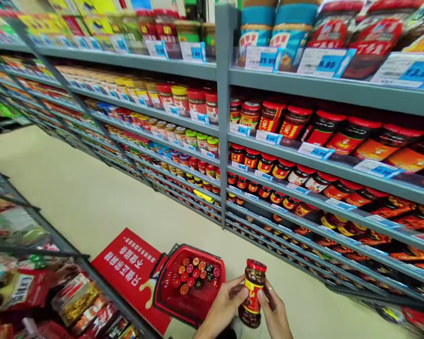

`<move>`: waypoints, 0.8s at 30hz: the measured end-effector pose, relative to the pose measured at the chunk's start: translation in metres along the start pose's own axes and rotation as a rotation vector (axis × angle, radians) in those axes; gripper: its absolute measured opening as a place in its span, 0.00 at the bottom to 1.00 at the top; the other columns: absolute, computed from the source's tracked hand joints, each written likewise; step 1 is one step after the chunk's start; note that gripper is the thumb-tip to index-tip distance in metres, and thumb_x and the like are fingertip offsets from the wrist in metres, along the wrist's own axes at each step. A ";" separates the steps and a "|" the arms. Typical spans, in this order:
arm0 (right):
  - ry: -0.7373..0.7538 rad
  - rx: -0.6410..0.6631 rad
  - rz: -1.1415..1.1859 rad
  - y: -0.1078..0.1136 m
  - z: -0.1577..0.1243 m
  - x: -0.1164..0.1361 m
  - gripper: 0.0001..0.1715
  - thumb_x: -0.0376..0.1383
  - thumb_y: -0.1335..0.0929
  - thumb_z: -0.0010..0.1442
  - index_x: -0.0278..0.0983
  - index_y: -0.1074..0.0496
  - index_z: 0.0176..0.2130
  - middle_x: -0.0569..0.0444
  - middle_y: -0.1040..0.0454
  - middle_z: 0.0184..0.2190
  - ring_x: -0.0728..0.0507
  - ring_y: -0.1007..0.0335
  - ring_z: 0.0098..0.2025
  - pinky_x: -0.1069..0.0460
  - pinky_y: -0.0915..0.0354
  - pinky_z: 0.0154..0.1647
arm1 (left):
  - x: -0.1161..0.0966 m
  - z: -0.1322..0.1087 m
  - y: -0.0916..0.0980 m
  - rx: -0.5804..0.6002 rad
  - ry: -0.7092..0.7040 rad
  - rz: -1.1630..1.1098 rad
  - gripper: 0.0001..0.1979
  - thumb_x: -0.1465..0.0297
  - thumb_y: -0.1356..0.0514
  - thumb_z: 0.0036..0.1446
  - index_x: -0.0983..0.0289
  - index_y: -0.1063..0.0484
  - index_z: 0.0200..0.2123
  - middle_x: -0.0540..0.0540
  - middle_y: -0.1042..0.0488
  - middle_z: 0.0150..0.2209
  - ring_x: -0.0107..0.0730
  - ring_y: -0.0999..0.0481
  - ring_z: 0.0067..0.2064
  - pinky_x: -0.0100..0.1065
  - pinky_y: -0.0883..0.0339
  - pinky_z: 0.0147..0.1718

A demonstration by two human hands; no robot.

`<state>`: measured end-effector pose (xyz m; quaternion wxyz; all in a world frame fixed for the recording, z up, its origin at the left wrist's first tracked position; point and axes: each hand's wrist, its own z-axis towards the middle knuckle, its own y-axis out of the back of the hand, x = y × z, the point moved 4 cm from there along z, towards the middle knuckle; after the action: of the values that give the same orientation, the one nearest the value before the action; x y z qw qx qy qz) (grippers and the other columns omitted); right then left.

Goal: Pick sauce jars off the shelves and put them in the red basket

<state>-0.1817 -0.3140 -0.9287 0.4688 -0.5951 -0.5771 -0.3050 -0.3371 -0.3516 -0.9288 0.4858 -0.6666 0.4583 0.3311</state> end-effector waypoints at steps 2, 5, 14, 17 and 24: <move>-0.016 0.023 -0.034 -0.003 0.018 -0.002 0.39 0.56 0.21 0.49 0.37 0.19 0.53 0.42 0.19 0.54 0.30 0.25 0.59 0.41 0.29 0.61 | 0.005 0.019 0.013 0.038 -0.004 -0.038 0.35 0.50 0.32 0.57 0.64 0.26 0.62 0.65 0.21 0.57 0.53 0.23 0.59 0.47 0.32 0.61; -0.019 -0.016 -0.083 -0.005 0.049 -0.013 0.39 0.54 0.20 0.49 0.37 0.20 0.55 0.42 0.18 0.52 0.30 0.25 0.59 0.41 0.29 0.61 | 0.021 0.053 0.036 0.059 0.018 -0.086 0.39 0.48 0.31 0.55 0.66 0.27 0.63 0.67 0.21 0.56 0.55 0.22 0.58 0.49 0.31 0.60; 0.106 -0.064 -0.302 -0.018 0.118 -0.064 0.37 0.51 0.24 0.57 0.37 0.25 0.60 0.43 0.23 0.59 0.33 0.24 0.58 0.43 0.26 0.58 | 0.065 0.137 0.088 0.288 -0.088 -0.221 0.32 0.54 0.33 0.61 0.65 0.28 0.63 0.64 0.21 0.57 0.49 0.20 0.56 0.45 0.30 0.59; 0.123 -0.049 -0.304 -0.019 0.132 -0.083 0.37 0.50 0.24 0.58 0.38 0.26 0.61 0.43 0.23 0.60 0.33 0.26 0.60 0.42 0.27 0.59 | 0.092 0.151 0.102 0.250 -0.076 -0.223 0.33 0.54 0.33 0.61 0.65 0.28 0.64 0.65 0.21 0.57 0.50 0.20 0.56 0.45 0.30 0.59; 0.187 0.048 -0.237 -0.024 0.158 -0.126 0.34 0.49 0.25 0.60 0.40 0.26 0.62 0.44 0.23 0.58 0.35 0.23 0.53 0.42 0.26 0.56 | 0.150 0.172 0.129 0.153 -0.034 -0.201 0.36 0.49 0.31 0.55 0.65 0.24 0.60 0.66 0.20 0.55 0.55 0.20 0.57 0.50 0.30 0.61</move>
<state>-0.2522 -0.2233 -1.0969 0.4953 -0.4807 -0.6041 -0.3984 -0.4026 -0.2456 -1.1589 0.5737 -0.6645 0.4046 0.2561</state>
